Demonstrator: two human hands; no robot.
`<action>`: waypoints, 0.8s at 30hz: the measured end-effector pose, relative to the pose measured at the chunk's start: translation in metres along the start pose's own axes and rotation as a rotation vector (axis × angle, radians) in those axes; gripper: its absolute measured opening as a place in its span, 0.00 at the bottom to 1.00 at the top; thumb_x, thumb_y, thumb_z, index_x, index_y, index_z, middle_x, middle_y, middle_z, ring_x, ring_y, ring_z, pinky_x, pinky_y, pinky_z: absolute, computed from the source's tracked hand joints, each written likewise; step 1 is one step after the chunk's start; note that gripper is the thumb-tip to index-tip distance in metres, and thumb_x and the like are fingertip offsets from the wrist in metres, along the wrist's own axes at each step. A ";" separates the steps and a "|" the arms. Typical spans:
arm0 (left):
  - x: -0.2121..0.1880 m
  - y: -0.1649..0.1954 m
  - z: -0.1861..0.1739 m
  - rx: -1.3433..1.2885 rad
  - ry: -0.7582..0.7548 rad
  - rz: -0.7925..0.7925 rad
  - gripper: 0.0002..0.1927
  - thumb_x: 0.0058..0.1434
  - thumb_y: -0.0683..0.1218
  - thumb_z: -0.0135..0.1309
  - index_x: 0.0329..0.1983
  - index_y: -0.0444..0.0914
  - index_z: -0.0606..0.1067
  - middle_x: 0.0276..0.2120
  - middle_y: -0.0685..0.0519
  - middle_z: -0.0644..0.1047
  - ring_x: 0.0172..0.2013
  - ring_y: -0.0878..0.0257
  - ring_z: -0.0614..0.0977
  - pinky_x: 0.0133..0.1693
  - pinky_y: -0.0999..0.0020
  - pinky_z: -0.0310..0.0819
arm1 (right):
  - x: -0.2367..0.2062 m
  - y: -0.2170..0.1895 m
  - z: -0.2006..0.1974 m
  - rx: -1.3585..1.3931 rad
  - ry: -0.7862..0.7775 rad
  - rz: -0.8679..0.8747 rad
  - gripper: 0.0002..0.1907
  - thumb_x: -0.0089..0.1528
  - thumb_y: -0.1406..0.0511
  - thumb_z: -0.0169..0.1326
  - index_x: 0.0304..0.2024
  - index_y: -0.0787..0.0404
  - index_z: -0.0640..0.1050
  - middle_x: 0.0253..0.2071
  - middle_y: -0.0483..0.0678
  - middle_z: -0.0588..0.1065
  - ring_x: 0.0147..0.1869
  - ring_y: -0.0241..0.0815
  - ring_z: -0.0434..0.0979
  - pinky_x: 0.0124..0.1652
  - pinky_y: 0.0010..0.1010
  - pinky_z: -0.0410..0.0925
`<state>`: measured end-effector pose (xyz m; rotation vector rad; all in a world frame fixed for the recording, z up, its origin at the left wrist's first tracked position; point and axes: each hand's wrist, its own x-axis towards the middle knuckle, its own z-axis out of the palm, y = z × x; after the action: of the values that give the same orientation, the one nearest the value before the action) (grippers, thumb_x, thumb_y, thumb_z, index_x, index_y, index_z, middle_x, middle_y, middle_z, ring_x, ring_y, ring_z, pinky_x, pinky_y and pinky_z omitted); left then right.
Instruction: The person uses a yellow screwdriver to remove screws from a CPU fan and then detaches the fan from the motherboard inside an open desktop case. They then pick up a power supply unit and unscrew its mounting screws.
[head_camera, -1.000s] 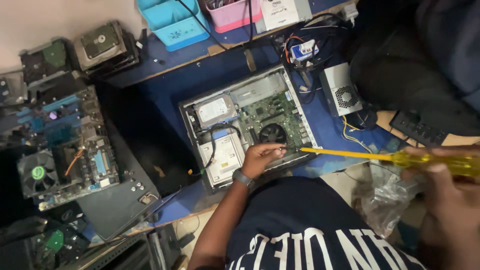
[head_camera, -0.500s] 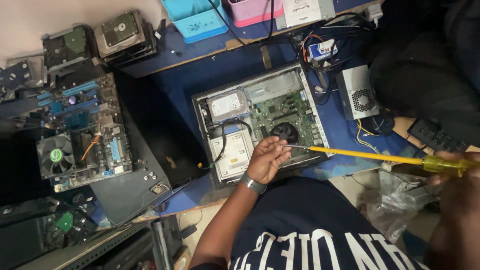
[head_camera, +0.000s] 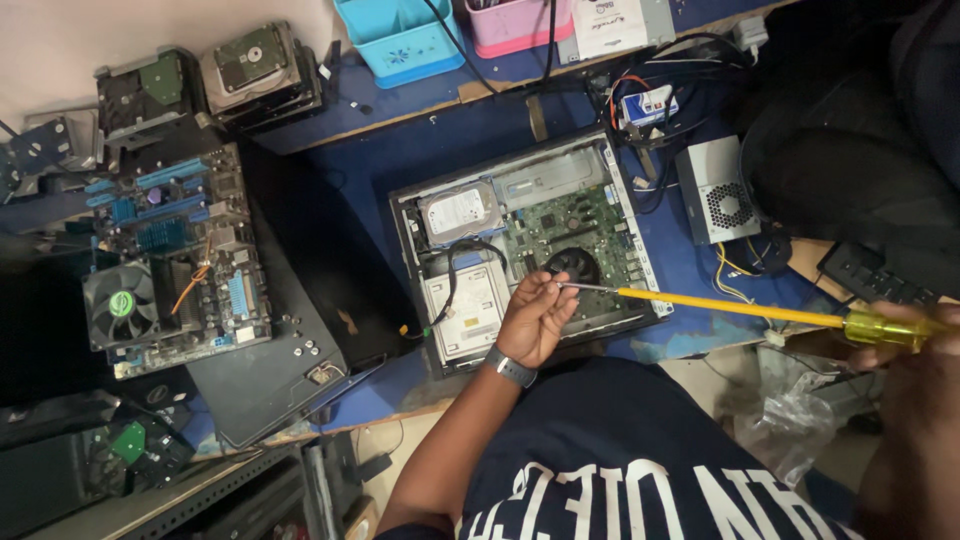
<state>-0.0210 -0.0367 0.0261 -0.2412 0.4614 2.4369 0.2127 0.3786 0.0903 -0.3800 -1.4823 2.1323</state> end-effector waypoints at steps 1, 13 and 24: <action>0.000 0.000 0.001 -0.001 0.001 0.002 0.08 0.70 0.35 0.52 0.48 0.40 0.77 0.50 0.47 0.82 0.48 0.56 0.85 0.50 0.62 0.83 | -0.001 0.001 -0.001 -0.016 0.005 -0.005 0.12 0.83 0.55 0.44 0.62 0.53 0.67 0.55 0.60 0.74 0.49 0.51 0.75 0.41 0.35 0.68; 0.000 -0.001 0.000 0.082 0.053 0.108 0.07 0.69 0.34 0.53 0.46 0.39 0.77 0.51 0.45 0.80 0.48 0.58 0.85 0.51 0.63 0.82 | 0.003 -0.040 0.097 -0.409 0.038 -0.027 0.20 0.80 0.51 0.49 0.60 0.60 0.65 0.49 0.57 0.74 0.46 0.45 0.75 0.47 0.37 0.69; 0.000 0.011 0.006 0.459 -0.073 0.273 0.08 0.64 0.30 0.56 0.42 0.34 0.77 0.46 0.39 0.82 0.46 0.55 0.85 0.52 0.54 0.83 | -0.008 -0.121 0.236 -0.502 0.351 0.243 0.25 0.74 0.46 0.48 0.58 0.59 0.68 0.45 0.49 0.73 0.45 0.37 0.72 0.50 0.32 0.67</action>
<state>-0.0281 -0.0431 0.0345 0.1147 1.0571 2.5027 0.1317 0.2213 0.2885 -1.1022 -1.8087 1.7118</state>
